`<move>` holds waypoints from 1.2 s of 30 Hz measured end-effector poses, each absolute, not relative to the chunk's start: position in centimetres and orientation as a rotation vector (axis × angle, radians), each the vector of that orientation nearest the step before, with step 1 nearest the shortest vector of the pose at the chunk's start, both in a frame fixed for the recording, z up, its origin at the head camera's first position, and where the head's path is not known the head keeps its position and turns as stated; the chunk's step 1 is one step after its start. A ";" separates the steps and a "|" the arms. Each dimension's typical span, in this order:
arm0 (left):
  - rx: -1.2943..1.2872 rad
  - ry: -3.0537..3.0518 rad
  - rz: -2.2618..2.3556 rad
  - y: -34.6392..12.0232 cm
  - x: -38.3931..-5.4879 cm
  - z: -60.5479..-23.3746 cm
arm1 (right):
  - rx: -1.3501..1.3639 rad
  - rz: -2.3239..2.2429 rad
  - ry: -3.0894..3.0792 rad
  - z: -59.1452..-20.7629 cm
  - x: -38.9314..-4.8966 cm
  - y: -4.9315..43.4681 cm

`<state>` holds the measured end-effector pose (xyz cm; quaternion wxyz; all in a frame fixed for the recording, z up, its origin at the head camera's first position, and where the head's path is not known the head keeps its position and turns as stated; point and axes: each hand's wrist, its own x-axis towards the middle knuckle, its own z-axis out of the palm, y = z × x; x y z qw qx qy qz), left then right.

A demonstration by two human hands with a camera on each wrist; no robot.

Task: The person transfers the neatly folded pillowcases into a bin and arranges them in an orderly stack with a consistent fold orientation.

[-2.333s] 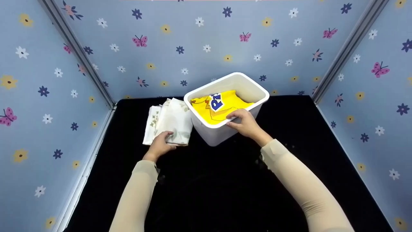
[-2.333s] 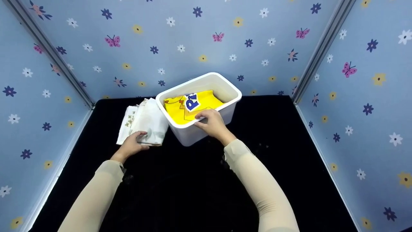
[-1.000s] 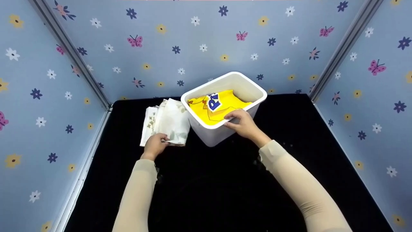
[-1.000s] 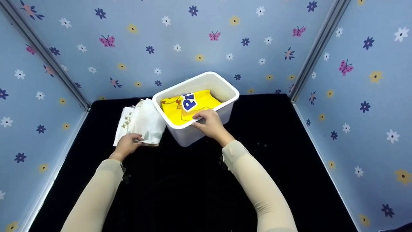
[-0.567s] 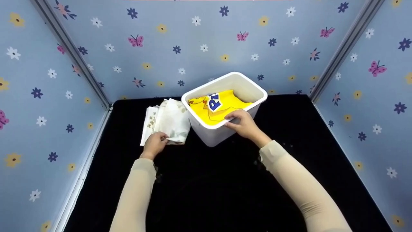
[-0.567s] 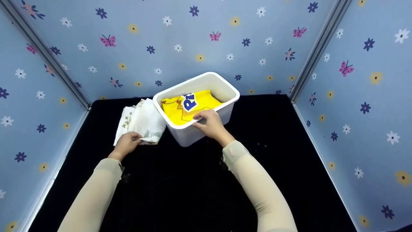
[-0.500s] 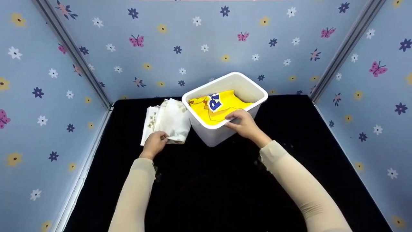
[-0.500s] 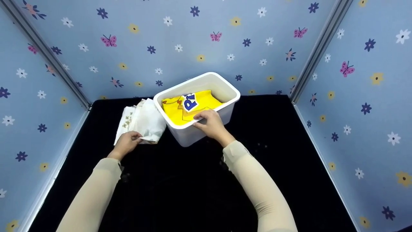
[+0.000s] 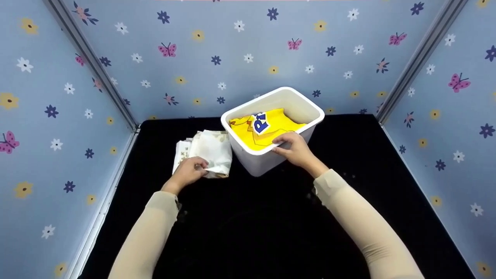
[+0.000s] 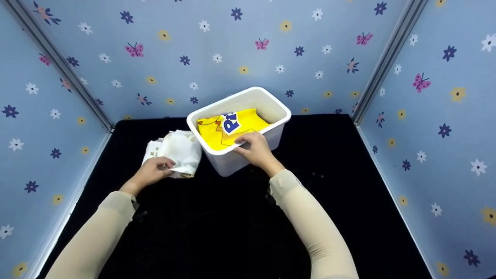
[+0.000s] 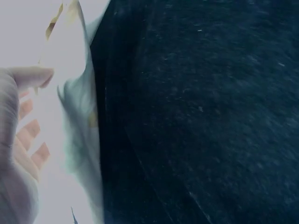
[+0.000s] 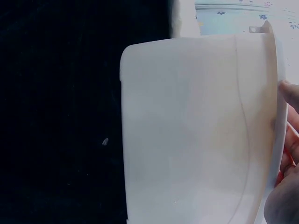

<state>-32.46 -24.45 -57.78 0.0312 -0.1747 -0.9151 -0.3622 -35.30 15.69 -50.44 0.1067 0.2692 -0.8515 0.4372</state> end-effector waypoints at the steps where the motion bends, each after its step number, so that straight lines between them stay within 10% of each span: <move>1: -0.565 -2.829 -1.129 -24.3 -32.2 -57.7 | 0.790 1.287 -2.507 -50.5 -35.3 15.7; 36: -0.360 -2.901 -1.320 -25.5 -28.7 -60.2 | 0.787 1.287 -2.517 -50.4 -35.2 15.7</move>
